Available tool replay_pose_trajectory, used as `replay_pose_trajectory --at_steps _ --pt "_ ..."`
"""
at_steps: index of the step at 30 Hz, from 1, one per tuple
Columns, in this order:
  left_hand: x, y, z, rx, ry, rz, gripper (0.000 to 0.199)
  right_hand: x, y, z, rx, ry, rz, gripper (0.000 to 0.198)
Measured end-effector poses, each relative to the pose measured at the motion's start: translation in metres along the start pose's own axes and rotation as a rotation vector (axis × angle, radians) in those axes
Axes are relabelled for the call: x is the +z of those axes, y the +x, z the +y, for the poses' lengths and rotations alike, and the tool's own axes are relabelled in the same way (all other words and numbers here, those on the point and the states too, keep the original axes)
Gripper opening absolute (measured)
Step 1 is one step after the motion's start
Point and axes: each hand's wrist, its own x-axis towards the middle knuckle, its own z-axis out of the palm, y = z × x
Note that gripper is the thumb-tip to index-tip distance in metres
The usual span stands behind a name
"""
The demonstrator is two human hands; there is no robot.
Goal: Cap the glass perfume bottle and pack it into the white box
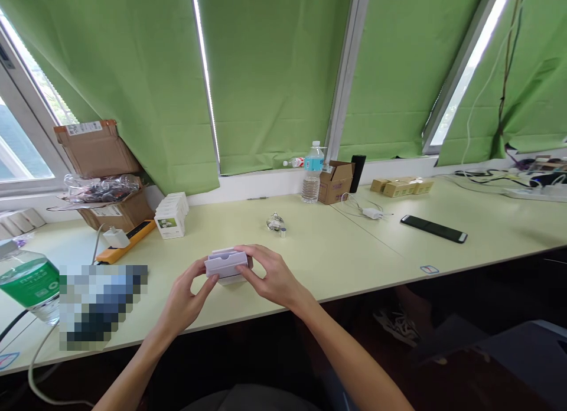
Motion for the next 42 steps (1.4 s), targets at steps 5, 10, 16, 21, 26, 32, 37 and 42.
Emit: replay_pose_trajectory --at_steps 5,10,16,21,26,32,37,42 --pt "-0.0008 0.0004 0.0019 0.012 0.009 -0.006 0.030 0.0008 0.0009 -0.0006 -0.046 0.008 0.025 0.031" --pt "-0.0017 0.0011 0.0033 0.005 0.018 -0.029 0.030 0.0010 -0.0006 0.0023 -0.044 0.013 -0.007 0.015" --pt "-0.0008 0.0009 0.0026 0.005 0.003 -0.024 0.031 0.0016 -0.0003 0.0011 -0.054 0.006 -0.017 0.018" --pt "-0.0009 0.0010 0.0036 0.010 -0.004 -0.029 0.030 0.0024 -0.0008 -0.0006 -0.057 0.025 -0.003 0.019" --pt "-0.0009 0.0010 0.0048 0.015 0.004 -0.021 0.030 0.0029 -0.0009 0.0009 -0.049 0.027 -0.019 0.009" --pt "-0.0004 0.0010 0.0042 0.021 0.005 -0.014 0.030 0.0033 0.0001 -0.0015 -0.044 0.035 -0.007 0.016" --pt "-0.0006 0.0008 0.0044 0.025 0.012 -0.014 0.029 0.0034 0.0006 -0.0019 -0.039 0.043 -0.007 0.014" --pt "-0.0004 0.0008 0.0041 0.033 -0.003 -0.015 0.030 0.0033 0.0011 -0.0018 -0.045 0.029 -0.016 0.013"
